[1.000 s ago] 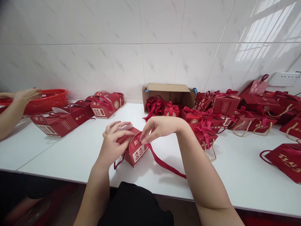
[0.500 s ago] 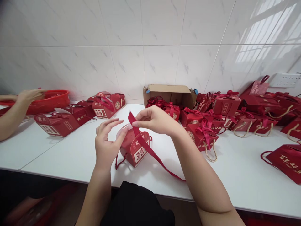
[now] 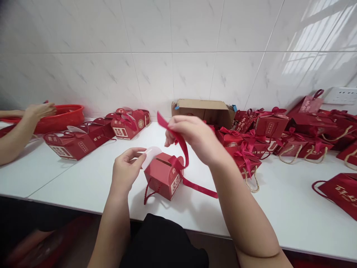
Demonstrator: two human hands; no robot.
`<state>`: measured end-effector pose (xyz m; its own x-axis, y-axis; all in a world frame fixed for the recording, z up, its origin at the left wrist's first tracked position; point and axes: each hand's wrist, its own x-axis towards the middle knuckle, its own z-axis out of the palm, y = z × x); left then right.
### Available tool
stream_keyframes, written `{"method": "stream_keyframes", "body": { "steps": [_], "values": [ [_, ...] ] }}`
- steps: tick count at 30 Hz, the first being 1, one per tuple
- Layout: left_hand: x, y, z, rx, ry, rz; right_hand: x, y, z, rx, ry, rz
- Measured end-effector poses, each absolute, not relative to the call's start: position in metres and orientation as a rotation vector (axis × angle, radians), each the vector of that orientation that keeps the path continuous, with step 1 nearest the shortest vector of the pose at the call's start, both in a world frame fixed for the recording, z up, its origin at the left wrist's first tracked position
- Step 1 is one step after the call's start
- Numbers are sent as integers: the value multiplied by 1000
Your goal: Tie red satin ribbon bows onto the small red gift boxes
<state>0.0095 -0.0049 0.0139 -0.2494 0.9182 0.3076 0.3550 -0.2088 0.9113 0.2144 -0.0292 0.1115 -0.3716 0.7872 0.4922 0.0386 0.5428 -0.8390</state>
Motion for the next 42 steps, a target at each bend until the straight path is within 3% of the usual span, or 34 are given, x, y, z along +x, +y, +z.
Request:
{"method": "stream_keyframes", "body": {
  "steps": [9,42],
  "values": [
    [12,-16,25,1436,1335,1270,187,18,75,-1316,-2210,996],
    [12,-21,25,1452,1212,1192,179,20,69,-1269,-2353,1008]
  ]
}}
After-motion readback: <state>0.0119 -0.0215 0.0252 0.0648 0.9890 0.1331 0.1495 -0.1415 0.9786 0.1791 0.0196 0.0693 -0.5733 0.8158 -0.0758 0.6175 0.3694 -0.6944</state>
